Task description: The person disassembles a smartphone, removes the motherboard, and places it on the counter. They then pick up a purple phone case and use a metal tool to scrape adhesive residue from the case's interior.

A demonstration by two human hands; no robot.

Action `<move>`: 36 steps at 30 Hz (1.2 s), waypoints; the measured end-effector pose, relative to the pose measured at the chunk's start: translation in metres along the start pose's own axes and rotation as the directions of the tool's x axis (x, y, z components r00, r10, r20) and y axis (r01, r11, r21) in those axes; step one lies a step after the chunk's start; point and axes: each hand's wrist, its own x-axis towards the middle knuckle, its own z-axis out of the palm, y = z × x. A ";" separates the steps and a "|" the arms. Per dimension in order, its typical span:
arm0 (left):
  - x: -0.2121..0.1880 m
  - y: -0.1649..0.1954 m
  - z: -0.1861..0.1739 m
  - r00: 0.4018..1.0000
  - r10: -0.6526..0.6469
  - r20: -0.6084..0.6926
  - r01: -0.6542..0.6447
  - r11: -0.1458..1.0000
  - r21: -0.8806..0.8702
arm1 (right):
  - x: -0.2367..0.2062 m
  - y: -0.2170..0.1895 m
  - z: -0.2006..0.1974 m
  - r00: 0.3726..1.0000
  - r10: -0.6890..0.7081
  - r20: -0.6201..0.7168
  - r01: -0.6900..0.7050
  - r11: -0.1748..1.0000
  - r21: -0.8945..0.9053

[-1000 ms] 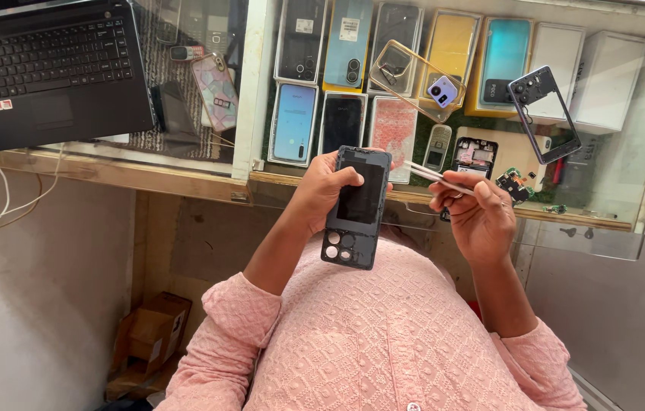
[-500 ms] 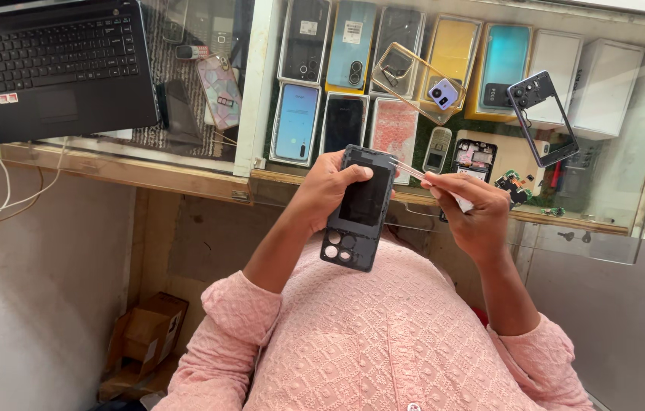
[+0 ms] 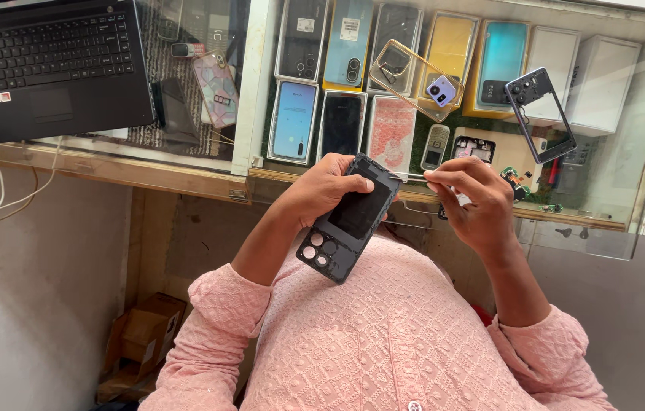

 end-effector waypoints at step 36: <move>-0.016 0.012 0.000 0.999 0.000 -0.046 -0.001 1.000 -0.029 | -0.027 0.017 0.021 0.983 0.001 -0.185 0.001 1.000 0.007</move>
